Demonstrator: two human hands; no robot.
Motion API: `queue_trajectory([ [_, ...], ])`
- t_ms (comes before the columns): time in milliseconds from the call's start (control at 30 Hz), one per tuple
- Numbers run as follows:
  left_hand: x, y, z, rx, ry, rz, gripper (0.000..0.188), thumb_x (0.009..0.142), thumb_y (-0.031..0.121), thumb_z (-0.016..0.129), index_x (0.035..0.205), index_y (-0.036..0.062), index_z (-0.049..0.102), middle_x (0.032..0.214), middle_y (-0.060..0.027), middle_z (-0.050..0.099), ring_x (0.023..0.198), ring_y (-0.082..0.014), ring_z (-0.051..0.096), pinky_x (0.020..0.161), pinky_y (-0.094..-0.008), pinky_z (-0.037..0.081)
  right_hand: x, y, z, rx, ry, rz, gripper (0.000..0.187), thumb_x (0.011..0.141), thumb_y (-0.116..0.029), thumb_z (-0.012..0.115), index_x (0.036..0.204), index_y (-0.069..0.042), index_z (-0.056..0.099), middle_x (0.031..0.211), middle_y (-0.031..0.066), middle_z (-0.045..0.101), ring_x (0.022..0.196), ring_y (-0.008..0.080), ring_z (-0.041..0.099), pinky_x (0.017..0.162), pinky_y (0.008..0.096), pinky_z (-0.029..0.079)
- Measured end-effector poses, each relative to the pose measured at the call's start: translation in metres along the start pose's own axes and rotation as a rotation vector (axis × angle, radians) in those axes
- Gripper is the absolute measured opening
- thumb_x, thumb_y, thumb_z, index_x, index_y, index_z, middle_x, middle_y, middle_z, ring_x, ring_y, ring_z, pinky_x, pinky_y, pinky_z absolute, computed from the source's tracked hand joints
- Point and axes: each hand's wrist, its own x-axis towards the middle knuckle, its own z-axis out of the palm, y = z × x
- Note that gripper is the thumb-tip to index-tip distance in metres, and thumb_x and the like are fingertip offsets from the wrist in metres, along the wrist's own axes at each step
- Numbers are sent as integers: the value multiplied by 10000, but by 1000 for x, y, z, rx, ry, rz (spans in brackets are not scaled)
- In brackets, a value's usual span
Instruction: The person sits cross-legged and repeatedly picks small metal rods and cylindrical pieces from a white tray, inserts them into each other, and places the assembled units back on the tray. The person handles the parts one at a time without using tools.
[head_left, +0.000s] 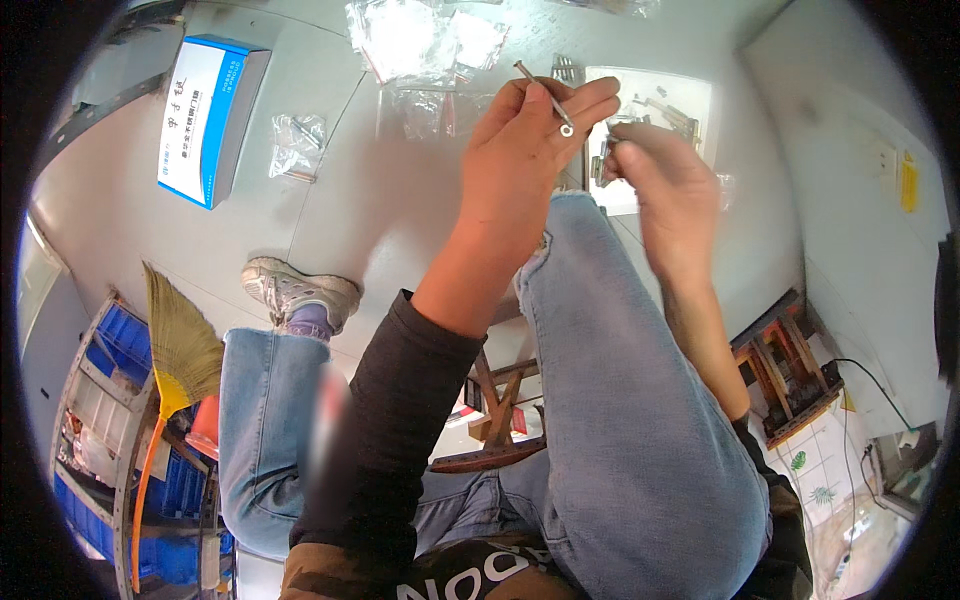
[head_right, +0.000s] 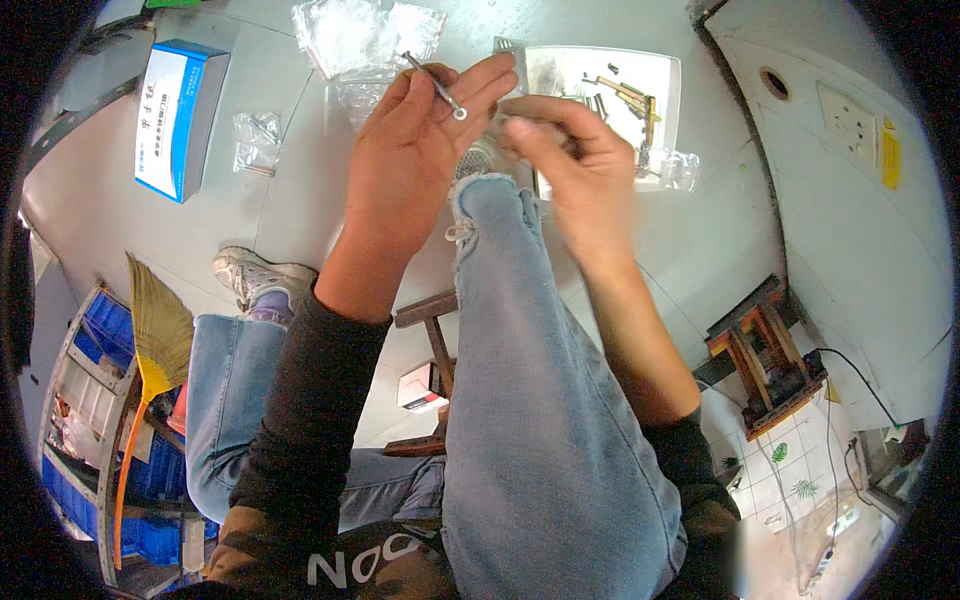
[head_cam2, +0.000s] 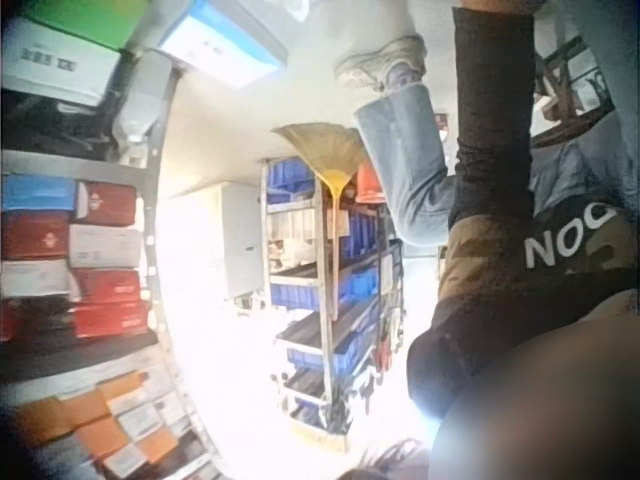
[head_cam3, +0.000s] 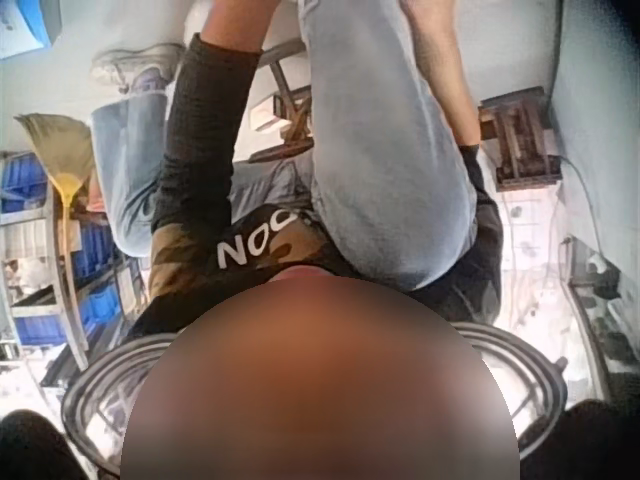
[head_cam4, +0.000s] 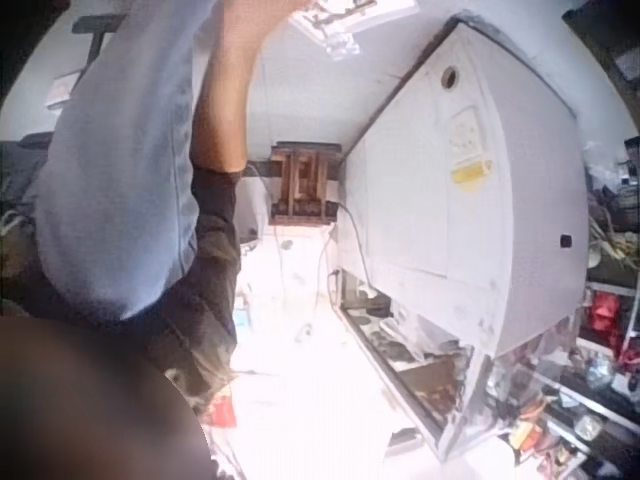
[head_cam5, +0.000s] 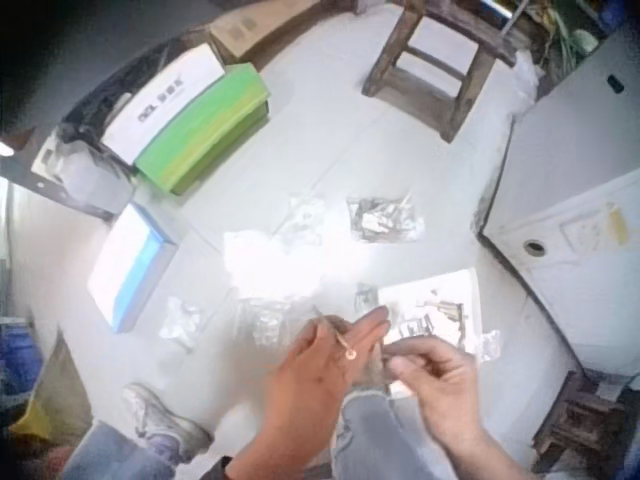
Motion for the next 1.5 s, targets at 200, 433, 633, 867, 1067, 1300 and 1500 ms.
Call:
queue_trajectory([
  [200,2,4,12,133,-21,99,255,953,187,200,929,-12,357,1124,-213,525,1013,-241,522,854,-305,420,0,-14,30,50,38,-6,148,791,-25,594,922,38,570,803,72,616,704,82,567,644,204,474],
  [433,1,-3,11,156,-28,158,232,947,205,251,924,11,377,1081,-237,531,972,-262,544,781,-311,425,-2,-9,30,95,15,-39,149,787,-19,599,921,35,565,798,70,618,709,79,572,649,196,461],
  [633,2,-6,12,201,-21,209,230,948,224,284,930,26,399,1036,-177,575,891,-185,568,691,-249,429,-5,-11,33,130,23,-3,199,798,-79,603,934,57,553,823,88,583,697,137,520,646,260,426],
  [867,-1,-6,13,311,-46,215,230,950,198,240,966,6,365,1114,-242,514,1032,-274,523,874,-326,421,-5,-12,35,163,28,-34,196,798,-54,595,954,57,556,848,89,588,707,126,524,644,246,430],
  [1067,0,-13,15,291,-40,290,235,950,197,244,976,0,370,1162,-222,462,1102,-305,470,885,-357,422,-4,-10,34,50,25,-38,195,789,-4,582,972,53,550,852,88,610,738,105,567,676,219,461],
  [1300,0,-12,9,310,-64,278,221,946,201,270,989,14,379,1173,-208,447,1127,-310,448,904,-390,404,-3,-7,30,78,-33,5,153,794,11,563,939,58,546,833,86,620,742,98,582,676,214,472],
  [1500,0,-9,5,-81,46,85,209,926,206,380,993,20,446,1053,-117,514,1038,-212,487,784,-306,396,0,-1,25,471,-108,73,163,818,-28,556,966,37,535,828,78,600,744,120,567,695,242,471],
])
